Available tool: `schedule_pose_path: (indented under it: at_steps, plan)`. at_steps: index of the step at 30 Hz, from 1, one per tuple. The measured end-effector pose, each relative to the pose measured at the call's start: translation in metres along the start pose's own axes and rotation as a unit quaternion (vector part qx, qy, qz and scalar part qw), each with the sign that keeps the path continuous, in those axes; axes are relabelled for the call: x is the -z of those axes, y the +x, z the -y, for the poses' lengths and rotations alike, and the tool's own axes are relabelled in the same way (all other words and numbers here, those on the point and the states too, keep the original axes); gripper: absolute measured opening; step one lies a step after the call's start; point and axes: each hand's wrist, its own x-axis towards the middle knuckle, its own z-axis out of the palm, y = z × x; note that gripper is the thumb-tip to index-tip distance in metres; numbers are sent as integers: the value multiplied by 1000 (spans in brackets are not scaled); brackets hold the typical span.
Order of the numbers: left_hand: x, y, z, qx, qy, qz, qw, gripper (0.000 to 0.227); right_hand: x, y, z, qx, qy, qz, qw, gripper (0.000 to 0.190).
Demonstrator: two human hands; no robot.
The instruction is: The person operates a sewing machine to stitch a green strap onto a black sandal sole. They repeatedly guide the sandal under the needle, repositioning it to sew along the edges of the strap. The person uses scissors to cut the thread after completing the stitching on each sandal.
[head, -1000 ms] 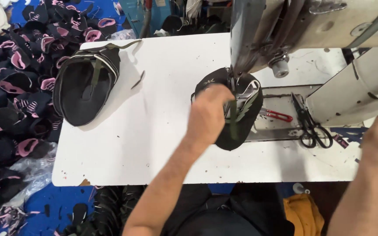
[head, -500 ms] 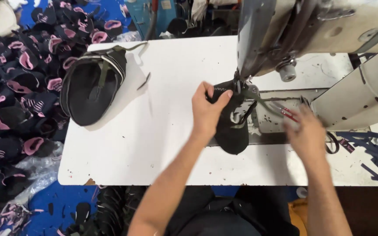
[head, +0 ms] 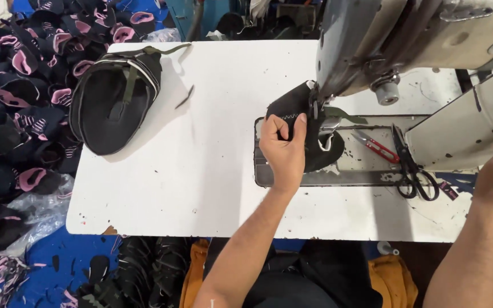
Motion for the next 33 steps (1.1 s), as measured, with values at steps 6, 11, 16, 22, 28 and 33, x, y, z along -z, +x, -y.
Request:
schedule_pose_path:
  at_steps: [6,11,16,22,28,33]
  plan:
    - [0,-5,2,26,-45,10,999,47,28,10,120,153,44,-105,982,26]
    - [16,-11,8,16,-47,38,998,41,11,6,53,93,184,-29,978,24]
    - [39,-9,35,27,-80,60,995,23,22,12,88,104,28,-67,992,23]
    - [53,35,34,-6,22,106,994,30,13,8,73,7,193,-23,981,23]
    - [64,35,3,-261,246,142,923,37,38,14,123,52,161,-40,985,32]
    - [64,-4,-25,-372,281,202,861,28,50,-2,235,62,173,22,983,57]
